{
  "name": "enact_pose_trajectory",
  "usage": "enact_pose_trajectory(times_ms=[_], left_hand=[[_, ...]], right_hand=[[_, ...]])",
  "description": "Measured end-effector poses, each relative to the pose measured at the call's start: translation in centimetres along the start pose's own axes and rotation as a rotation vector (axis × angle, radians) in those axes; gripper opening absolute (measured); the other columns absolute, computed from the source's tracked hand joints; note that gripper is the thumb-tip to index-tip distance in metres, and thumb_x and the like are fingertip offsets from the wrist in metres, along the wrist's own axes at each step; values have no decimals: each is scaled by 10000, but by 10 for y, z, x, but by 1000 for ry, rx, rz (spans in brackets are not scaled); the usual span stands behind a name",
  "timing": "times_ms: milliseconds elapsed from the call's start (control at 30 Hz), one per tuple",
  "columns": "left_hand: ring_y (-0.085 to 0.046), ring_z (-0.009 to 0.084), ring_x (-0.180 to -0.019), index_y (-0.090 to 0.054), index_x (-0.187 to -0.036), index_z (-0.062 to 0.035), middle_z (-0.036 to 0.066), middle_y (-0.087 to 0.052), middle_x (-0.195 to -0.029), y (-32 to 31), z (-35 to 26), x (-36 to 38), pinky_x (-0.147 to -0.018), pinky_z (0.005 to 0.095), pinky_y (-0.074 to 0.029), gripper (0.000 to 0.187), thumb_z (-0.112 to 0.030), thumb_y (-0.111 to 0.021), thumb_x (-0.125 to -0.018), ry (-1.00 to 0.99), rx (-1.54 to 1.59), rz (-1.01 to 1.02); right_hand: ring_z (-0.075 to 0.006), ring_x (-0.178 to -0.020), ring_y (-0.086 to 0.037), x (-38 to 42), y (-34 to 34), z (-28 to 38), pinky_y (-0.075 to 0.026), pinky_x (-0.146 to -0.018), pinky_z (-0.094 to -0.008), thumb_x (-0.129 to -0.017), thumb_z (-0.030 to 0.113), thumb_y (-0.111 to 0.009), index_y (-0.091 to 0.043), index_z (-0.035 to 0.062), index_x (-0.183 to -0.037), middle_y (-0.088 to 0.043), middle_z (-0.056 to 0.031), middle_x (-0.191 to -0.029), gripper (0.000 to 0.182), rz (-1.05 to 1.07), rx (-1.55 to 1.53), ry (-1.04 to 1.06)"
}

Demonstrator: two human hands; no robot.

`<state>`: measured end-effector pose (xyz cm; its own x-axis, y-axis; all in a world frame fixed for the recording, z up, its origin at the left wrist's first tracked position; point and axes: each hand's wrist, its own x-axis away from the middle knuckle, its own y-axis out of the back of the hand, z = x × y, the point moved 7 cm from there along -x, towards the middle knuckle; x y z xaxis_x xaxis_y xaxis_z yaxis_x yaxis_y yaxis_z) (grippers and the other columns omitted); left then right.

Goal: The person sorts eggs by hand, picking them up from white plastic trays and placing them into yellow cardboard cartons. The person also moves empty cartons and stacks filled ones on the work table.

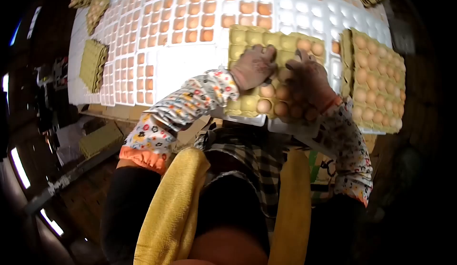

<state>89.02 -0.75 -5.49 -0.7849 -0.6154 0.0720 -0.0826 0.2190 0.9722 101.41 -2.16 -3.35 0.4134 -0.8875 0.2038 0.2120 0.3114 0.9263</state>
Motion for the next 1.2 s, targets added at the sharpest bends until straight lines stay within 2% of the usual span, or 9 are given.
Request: enact_pose_trajectory(times_ms=[67,233,367,433,533,633,767,1100,1200], left_hand=[[-538,350,-1003,-681,-913,-141,145,-512,-1151,18,7,6,-818,431,-493,342,-442,-700,-752,139,30,115],[-614,331,-1018,-637,-1162,-105,208,-504,-1239,43,87,152,-895,412,-499,595,-470,-767,-712,603,468,-307],[-553,357,-1123,-632,-1181,-100,213,-496,-1290,36,247,298,-927,434,-491,604,-492,-736,-733,1233,476,-373],[-565,336,-1118,-592,-1234,-124,201,-498,-1277,22,283,293,-923,416,-496,623,-490,-728,-748,1164,276,-107],[-578,325,-1121,-526,-1298,-175,183,-482,-1312,7,311,286,-911,417,-500,626,-481,-705,-781,1054,181,55],[-579,336,-1113,-575,-1229,-144,182,-502,-1279,23,307,294,-916,443,-487,488,-373,-694,-815,948,329,-43],[-539,358,-1096,-553,-1259,-121,151,-546,-1184,10,281,296,-903,460,-453,465,-298,-668,-844,524,489,-710],[-562,355,-972,-591,-1144,2,185,-596,-1078,-2,338,225,-830,447,-450,437,-305,-680,-847,746,212,-259],[-620,205,-719,-663,-919,-12,123,-658,-791,-10,348,238,-634,360,-481,240,-243,-663,-852,678,1166,-577]], right_hand=[[-387,-1046,-565,-13,-24,14,-553,-716,-421,-736,220,-682,-646,157,-1026,-496,-162,-1250,299,-29,353,52],[-343,-1058,-553,-20,-10,9,-511,-832,-435,-721,319,-746,-655,118,-1087,-497,-146,-1296,427,129,241,-116],[-102,-710,-567,-27,4,44,-467,-664,-237,-883,231,-670,-644,10,-1154,-666,-20,-868,351,-19,-977,-426],[-83,-724,-558,-69,-29,113,-475,-673,-241,-892,232,-659,-648,15,-1156,-655,-2,-907,342,-6,-1252,-386],[-360,-982,-624,-154,-55,218,-492,-853,-432,-816,418,-688,-637,78,-1182,-623,-216,-1091,502,-156,-428,-123],[-356,-1004,-621,-211,-96,271,-509,-868,-423,-838,413,-661,-576,146,-1239,-528,-197,-1237,489,-84,-47,-132],[-352,-1044,-612,-208,-111,258,-508,-887,-418,-858,320,-624,-532,161,-1319,-506,-202,-1274,497,29,-23,-317],[-366,-1143,-492,-161,-111,204,-385,-1006,-460,-869,218,-606,-537,67,-1270,-531,-179,-1232,433,-591,-202,-339],[-373,-1134,-526,-101,-79,200,-416,-998,-411,-875,193,-612,-551,25,-1261,-546,-210,-1228,425,-656,-545,-455]])
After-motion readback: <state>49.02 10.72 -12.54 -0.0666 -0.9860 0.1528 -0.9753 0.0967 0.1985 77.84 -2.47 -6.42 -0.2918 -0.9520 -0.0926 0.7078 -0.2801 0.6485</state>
